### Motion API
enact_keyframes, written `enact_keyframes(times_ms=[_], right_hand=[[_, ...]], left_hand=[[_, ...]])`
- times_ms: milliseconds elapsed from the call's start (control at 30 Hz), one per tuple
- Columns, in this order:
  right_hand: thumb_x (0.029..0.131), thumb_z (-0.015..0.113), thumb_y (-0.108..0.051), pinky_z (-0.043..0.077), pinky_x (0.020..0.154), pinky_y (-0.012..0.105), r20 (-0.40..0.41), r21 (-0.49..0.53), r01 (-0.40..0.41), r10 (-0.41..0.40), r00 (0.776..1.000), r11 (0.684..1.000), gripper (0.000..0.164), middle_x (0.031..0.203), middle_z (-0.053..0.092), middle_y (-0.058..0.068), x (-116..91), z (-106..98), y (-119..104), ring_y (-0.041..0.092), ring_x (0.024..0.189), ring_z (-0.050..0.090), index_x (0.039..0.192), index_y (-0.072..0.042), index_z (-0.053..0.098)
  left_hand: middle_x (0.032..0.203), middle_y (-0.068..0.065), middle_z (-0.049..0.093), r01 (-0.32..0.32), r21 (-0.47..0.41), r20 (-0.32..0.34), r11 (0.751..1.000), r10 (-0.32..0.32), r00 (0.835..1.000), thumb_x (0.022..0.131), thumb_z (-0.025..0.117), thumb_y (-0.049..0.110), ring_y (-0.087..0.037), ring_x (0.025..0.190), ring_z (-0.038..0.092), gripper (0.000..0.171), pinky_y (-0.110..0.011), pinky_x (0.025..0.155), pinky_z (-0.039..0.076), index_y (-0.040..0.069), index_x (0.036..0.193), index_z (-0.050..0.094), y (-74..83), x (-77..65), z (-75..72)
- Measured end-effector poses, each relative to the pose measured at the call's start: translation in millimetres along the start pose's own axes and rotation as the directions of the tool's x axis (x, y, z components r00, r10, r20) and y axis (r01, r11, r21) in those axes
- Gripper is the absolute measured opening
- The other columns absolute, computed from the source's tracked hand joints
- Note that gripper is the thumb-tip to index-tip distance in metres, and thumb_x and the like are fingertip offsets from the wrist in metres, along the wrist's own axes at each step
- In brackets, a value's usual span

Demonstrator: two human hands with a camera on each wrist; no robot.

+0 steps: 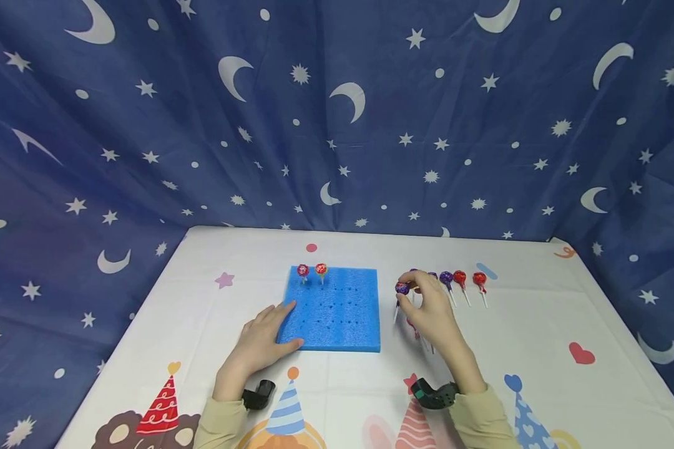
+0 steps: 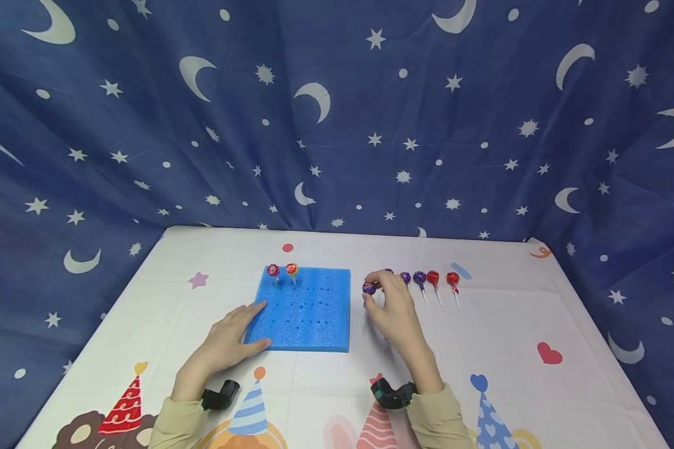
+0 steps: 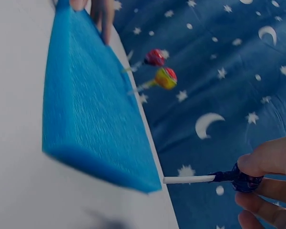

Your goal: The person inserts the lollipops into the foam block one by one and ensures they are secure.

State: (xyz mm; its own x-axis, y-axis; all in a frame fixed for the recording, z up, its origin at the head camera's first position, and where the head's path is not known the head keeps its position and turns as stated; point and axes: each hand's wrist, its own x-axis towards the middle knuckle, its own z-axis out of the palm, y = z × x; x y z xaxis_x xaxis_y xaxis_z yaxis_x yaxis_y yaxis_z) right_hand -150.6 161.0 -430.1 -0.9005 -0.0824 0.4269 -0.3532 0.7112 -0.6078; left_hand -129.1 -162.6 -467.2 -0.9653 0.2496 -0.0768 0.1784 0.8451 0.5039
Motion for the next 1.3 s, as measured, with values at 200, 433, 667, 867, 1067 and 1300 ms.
enact_keyframes(times_ms=[200, 433, 667, 867, 1067, 1300], right_hand=[[0.080, 0.074, -0.003, 0.047, 0.088, 0.043, 0.035, -0.003, 0.068, -0.068, 0.997, 0.998, 0.029, 0.102, 0.067, 0.005, 7.2, 11.4, -12.9, 0.022, 0.098, 0.059, 0.106, -0.009, 0.062], [0.080, 0.072, -0.001, 0.049, 0.088, 0.043, 0.061, 0.049, 0.105, -0.108, 0.992, 0.993, 0.028, 0.102, 0.067, 0.005, 15.9, 26.5, -18.1, 0.022, 0.098, 0.059, 0.105, -0.009, 0.062], [0.081, 0.072, -0.002, 0.053, 0.085, 0.042, 0.065, 0.105, 0.078, -0.085, 0.994, 0.991, 0.027, 0.102, 0.066, 0.005, 23.8, 43.9, -17.4, 0.021, 0.099, 0.060, 0.105, -0.010, 0.061], [0.081, 0.071, 0.001, 0.053, 0.085, 0.042, 0.049, 0.146, 0.055, -0.062, 0.997, 0.988, 0.026, 0.102, 0.065, 0.006, 31.5, 53.9, -19.8, 0.023, 0.099, 0.059, 0.103, -0.009, 0.062], [0.082, 0.070, 0.001, 0.053, 0.087, 0.041, 0.054, 0.166, 0.027, -0.036, 0.998, 0.986, 0.024, 0.102, 0.064, 0.007, 38.1, 60.1, -21.5, 0.024, 0.100, 0.058, 0.103, -0.008, 0.062], [0.081, 0.071, 0.001, 0.052, 0.089, 0.039, 0.047, 0.181, 0.028, -0.037, 0.998, 0.983, 0.024, 0.101, 0.063, 0.008, 46.5, 68.2, -19.2, 0.023, 0.100, 0.057, 0.101, -0.008, 0.062]], left_hand=[[0.152, -0.017, 0.039, -0.001, 0.001, -0.003, 1.000, 0.001, 1.000, 0.085, 0.068, 0.043, -0.043, 0.141, 0.031, 0.077, -0.067, 0.107, 0.026, 0.013, 0.149, 0.037, 0.2, -0.6, -0.2], [0.152, -0.016, 0.039, 0.000, -0.002, 0.001, 1.000, 0.000, 1.000, 0.085, 0.068, 0.044, -0.043, 0.142, 0.030, 0.078, -0.066, 0.107, 0.027, 0.014, 0.149, 0.036, -0.7, -0.1, 0.4], [0.151, -0.017, 0.040, 0.002, -0.001, 0.001, 1.000, -0.002, 1.000, 0.085, 0.068, 0.043, -0.043, 0.142, 0.030, 0.078, -0.066, 0.107, 0.026, 0.014, 0.149, 0.036, 0.3, -1.2, -0.7], [0.152, -0.016, 0.040, 0.005, -0.007, -0.001, 1.000, -0.005, 1.000, 0.084, 0.069, 0.043, -0.043, 0.142, 0.030, 0.077, -0.066, 0.108, 0.026, 0.014, 0.149, 0.037, 0.7, -1.5, -0.5], [0.152, -0.016, 0.040, 0.001, -0.011, -0.002, 1.000, -0.001, 1.000, 0.084, 0.069, 0.043, -0.043, 0.142, 0.030, 0.077, -0.067, 0.107, 0.026, 0.013, 0.148, 0.037, -0.3, -1.4, -0.1], [0.152, -0.016, 0.040, -0.002, -0.007, -0.006, 1.000, 0.002, 1.000, 0.084, 0.068, 0.044, -0.042, 0.141, 0.031, 0.077, -0.066, 0.107, 0.026, 0.013, 0.148, 0.037, -0.6, -1.3, 0.6]])
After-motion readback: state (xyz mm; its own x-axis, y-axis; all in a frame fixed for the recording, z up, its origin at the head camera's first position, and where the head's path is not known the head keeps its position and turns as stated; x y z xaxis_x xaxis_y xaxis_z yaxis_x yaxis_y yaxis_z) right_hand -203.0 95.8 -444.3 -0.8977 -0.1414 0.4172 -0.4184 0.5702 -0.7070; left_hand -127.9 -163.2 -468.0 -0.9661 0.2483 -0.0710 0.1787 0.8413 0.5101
